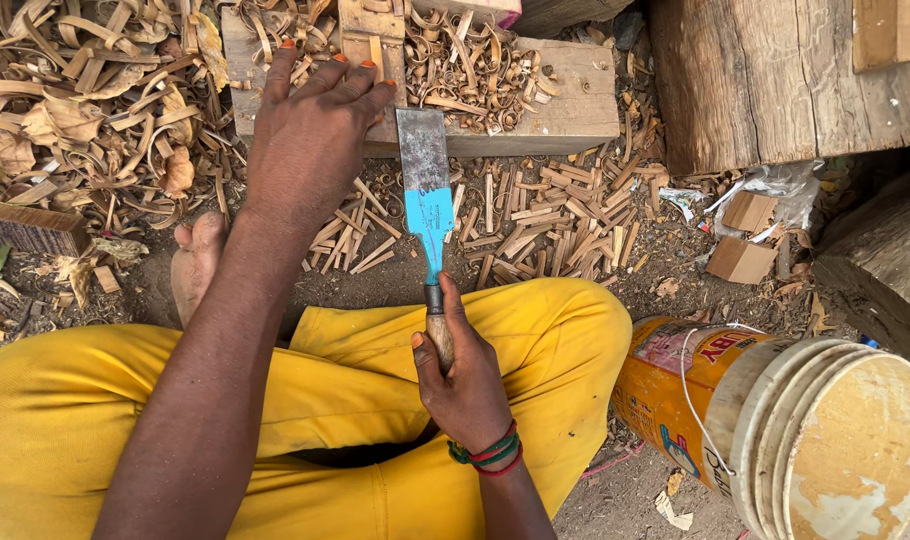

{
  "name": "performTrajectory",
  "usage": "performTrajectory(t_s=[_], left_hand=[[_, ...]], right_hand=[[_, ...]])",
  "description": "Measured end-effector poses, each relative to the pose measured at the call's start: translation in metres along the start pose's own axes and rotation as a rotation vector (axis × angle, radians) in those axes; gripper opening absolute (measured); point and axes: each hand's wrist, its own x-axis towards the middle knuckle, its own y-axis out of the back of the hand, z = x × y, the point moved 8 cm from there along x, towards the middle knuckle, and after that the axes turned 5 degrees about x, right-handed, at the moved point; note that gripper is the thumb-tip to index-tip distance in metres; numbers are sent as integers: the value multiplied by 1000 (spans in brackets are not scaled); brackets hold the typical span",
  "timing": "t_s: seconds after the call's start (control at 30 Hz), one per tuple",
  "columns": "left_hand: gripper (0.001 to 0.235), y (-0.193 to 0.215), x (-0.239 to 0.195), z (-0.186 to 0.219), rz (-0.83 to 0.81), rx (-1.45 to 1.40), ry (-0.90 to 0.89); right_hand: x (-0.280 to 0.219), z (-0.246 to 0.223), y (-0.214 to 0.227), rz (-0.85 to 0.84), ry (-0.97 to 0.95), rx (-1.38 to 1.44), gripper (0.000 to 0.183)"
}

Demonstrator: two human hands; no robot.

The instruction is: The person sits cross-legged on the ground and uses a chisel to carve a small rectangular piece of wood held against a larger wooden block. They repeatedly strike the chisel to remove wood shavings, occasionally adjusting the wood's position.

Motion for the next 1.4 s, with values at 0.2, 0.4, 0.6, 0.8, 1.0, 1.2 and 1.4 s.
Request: performTrajectory(t_s=[0.2, 0.4, 0.6, 0.8, 1.0, 1.2, 1.4], left_hand=[[31, -6, 0, -11, -49, -71, 39], [32, -3, 0, -13, -83, -100, 40], [38, -4, 1, -11, -42, -148, 78], [54, -5, 1, -11, -75, -85, 107], [55, -1, -1, -10, -36, -144, 129], [52, -5, -3, -6, -11, -160, 133], [57, -9, -4, -6, -7, -144, 135]], right_hand=[[1, 5, -1, -20, -48, -22, 69], [2, 5, -1, -11, -17, -11, 68], [1, 3, -1, 10, 12, 2, 68], [-4, -11, 7, 73, -3, -82, 63], [-11, -27, 7, 78, 53, -156, 57], [-12, -38, 1, 59, 103, -133, 55], [-10, -42, -2, 39, 50, -159, 58]])
